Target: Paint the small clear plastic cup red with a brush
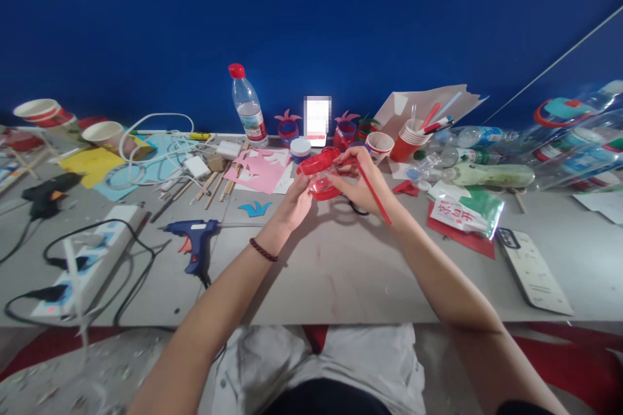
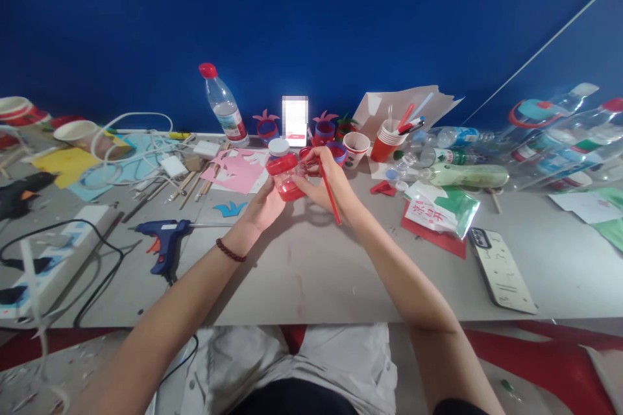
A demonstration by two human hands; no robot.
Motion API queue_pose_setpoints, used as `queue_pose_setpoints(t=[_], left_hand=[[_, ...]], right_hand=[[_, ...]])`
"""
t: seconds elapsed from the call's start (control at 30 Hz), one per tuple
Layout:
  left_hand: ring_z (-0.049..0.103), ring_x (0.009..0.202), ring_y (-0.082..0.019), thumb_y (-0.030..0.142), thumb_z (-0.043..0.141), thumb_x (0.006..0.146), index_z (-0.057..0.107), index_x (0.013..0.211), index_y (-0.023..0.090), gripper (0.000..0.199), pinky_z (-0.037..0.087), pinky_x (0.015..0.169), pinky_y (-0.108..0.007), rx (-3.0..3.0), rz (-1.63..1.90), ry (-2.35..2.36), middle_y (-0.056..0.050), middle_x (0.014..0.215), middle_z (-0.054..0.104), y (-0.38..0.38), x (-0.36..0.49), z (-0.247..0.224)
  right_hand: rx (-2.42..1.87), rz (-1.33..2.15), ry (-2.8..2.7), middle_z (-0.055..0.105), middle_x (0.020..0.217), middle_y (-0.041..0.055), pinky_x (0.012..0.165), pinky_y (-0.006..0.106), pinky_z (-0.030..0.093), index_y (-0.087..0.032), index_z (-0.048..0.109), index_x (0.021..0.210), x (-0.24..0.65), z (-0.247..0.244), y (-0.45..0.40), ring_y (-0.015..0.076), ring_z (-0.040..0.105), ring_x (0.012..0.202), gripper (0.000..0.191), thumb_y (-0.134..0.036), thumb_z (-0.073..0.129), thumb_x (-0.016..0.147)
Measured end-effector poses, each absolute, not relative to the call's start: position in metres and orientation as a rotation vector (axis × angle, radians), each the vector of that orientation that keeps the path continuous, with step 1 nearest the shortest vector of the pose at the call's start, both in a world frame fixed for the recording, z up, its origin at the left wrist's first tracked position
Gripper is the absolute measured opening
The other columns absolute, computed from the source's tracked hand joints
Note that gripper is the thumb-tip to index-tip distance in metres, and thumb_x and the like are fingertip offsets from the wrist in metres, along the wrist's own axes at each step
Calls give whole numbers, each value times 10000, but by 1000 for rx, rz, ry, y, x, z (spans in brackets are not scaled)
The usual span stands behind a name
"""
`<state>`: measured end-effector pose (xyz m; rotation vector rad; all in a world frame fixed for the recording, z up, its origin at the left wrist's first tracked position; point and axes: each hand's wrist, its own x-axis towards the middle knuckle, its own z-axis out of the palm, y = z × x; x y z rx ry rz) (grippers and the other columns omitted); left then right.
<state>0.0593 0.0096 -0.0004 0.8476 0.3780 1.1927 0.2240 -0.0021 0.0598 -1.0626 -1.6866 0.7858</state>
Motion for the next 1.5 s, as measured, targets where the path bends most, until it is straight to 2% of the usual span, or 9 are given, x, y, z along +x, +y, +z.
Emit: queue_pose_setpoints(t=[0.17, 0.3, 0.53, 0.7, 0.83, 0.93, 1.1, 1.3, 1.5], left_hand=[[551, 1346, -325, 537, 820, 718, 742, 1045, 236, 452, 401, 1133, -452, 859, 1211, 476, -82, 1225, 730, 8, 61, 3], [599, 1273, -335, 561, 867, 650, 756, 966, 207, 488, 412, 1101, -467, 879, 1234, 556, -97, 1115, 760, 7, 62, 1], [684, 1013, -263, 524, 874, 651, 742, 894, 192, 432, 495, 957, -413, 840, 1233, 640, -75, 950, 753, 9, 64, -2], [663, 782, -197, 526, 842, 679, 717, 868, 185, 409, 521, 785, -359, 839, 1245, 795, -47, 816, 713, 5, 63, -4], [638, 730, -170, 529, 850, 658, 709, 832, 182, 412, 489, 695, -310, 942, 1256, 996, -42, 802, 702, 2, 62, -5], [622, 694, -164, 535, 841, 660, 714, 848, 182, 420, 467, 648, -299, 973, 1238, 1052, -50, 802, 705, 1, 62, -5], [593, 664, -152, 540, 860, 620, 678, 784, 172, 442, 457, 631, -294, 929, 1234, 1102, -44, 764, 679, 1, 63, -5], [545, 628, -142, 555, 871, 609, 635, 711, 180, 455, 412, 609, -301, 913, 1234, 1147, -22, 693, 628, 2, 63, -6], [576, 675, -170, 521, 883, 621, 672, 737, 180, 418, 433, 663, -333, 915, 1242, 1164, -43, 727, 657, 4, 63, -13]], right_hand=[[-1104, 576, -1770, 623, 1079, 61, 825, 421, 561, -266, 448, 1024, 222, 58, -6, 207, 661, 904, 376, -418, 730, 828], [-1090, 512, -1827, 631, 1070, 74, 804, 413, 550, -255, 450, 1028, 221, 54, -6, 214, 651, 888, 407, -478, 728, 833], [-1111, 633, -1697, 680, 944, 38, 806, 393, 567, -252, 543, 971, 226, 74, -7, 190, 673, 824, 281, -528, 589, 936], [-950, 760, -1548, 702, 960, 33, 804, 342, 608, -264, 650, 1042, 242, 88, -3, 170, 702, 881, 373, -609, 532, 961], [-865, 930, -1528, 704, 1020, 34, 735, 317, 627, -276, 681, 1103, 250, 93, -3, 158, 710, 848, 408, -631, 563, 939], [-850, 989, -1523, 713, 985, 49, 697, 312, 633, -244, 711, 1021, 251, 94, -4, 166, 712, 838, 392, -605, 582, 937], [-877, 977, -1547, 711, 779, 33, 665, 309, 624, -205, 713, 873, 250, 98, -7, 160, 705, 745, 262, -459, 661, 911], [-928, 896, -1663, 715, 796, 28, 689, 328, 615, -199, 707, 866, 253, 95, -7, 151, 693, 742, 130, -312, 645, 886], [-977, 829, -1742, 704, 776, 23, 715, 353, 604, -199, 693, 858, 252, 90, -6, 153, 681, 735, 120, -268, 602, 893]])
